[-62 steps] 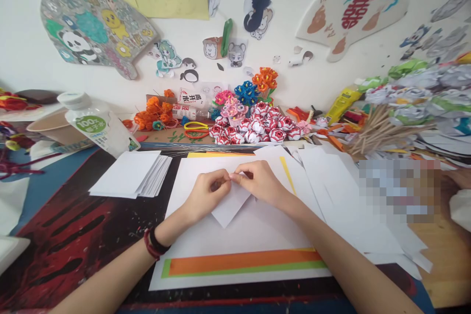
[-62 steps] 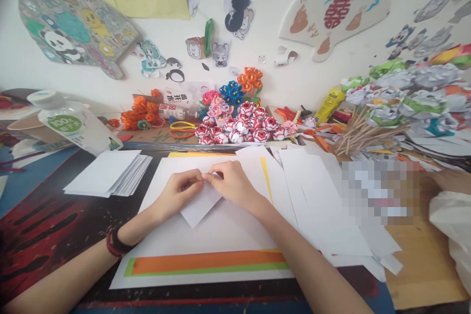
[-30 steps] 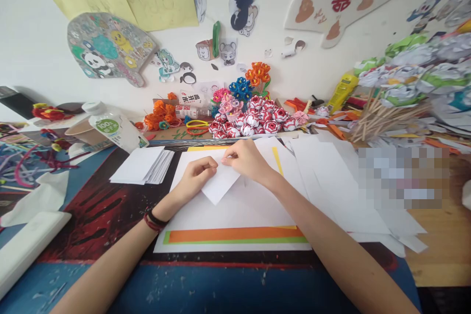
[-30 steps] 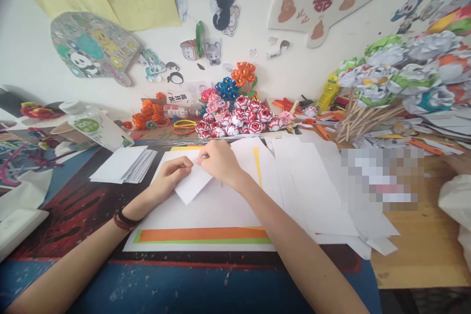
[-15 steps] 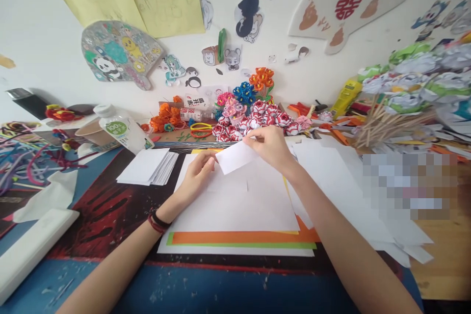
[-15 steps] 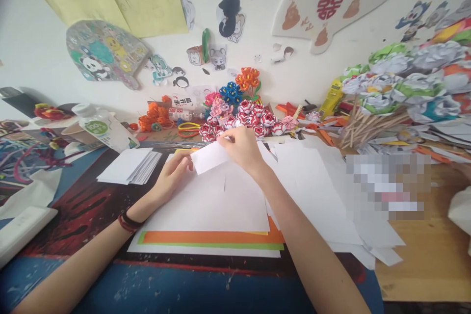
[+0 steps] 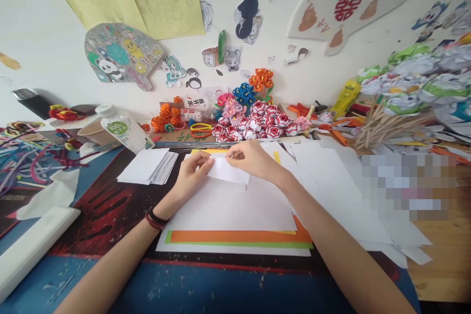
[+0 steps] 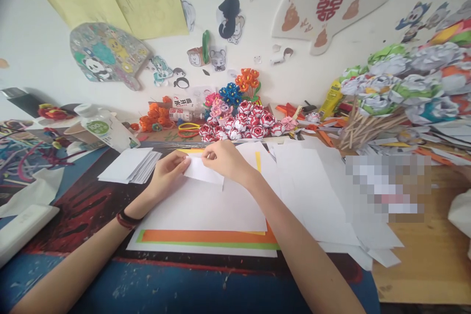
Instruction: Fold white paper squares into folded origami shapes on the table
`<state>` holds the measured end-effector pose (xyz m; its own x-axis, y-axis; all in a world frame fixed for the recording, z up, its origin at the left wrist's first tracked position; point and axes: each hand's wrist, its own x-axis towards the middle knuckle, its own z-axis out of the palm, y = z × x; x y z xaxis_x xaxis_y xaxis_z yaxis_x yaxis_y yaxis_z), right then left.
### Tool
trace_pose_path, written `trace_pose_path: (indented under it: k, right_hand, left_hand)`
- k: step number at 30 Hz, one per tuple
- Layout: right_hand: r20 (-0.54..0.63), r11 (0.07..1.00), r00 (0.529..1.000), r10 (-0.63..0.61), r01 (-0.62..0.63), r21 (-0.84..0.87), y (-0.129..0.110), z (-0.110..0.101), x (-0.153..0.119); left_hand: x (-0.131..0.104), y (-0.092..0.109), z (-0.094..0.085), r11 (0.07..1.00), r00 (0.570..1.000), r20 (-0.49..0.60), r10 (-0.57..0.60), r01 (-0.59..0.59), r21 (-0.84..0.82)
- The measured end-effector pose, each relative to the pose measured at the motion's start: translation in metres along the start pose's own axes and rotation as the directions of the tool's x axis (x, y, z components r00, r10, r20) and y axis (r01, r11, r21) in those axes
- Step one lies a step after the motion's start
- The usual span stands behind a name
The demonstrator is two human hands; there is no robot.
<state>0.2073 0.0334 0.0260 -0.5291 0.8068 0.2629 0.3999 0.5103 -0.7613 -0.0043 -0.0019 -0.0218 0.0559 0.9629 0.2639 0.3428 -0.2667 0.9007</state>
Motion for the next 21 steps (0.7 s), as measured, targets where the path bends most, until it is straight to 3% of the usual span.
trace_pose_path:
  k: [9, 16, 21]
  right_hand:
    - [0.059, 0.996, 0.998, -0.031, 0.026, 0.085, 0.002, 0.005, 0.001]
    - [0.097, 0.989, 0.995, -0.036, 0.022, 0.147, 0.005, 0.001, -0.001]
    - [0.111, 0.990, 0.994, 0.013, -0.029, 0.139, 0.011, -0.009, -0.003]
  left_hand:
    - [-0.003, 0.004, 0.002, 0.990, 0.993, -0.021, 0.114, -0.112, 0.084]
    - [-0.005, 0.003, 0.000, 0.994, 0.996, -0.039, 0.085, -0.082, 0.078]
    - [0.001, -0.001, -0.004, 0.998, 0.996, -0.080, 0.036, -0.040, -0.045]
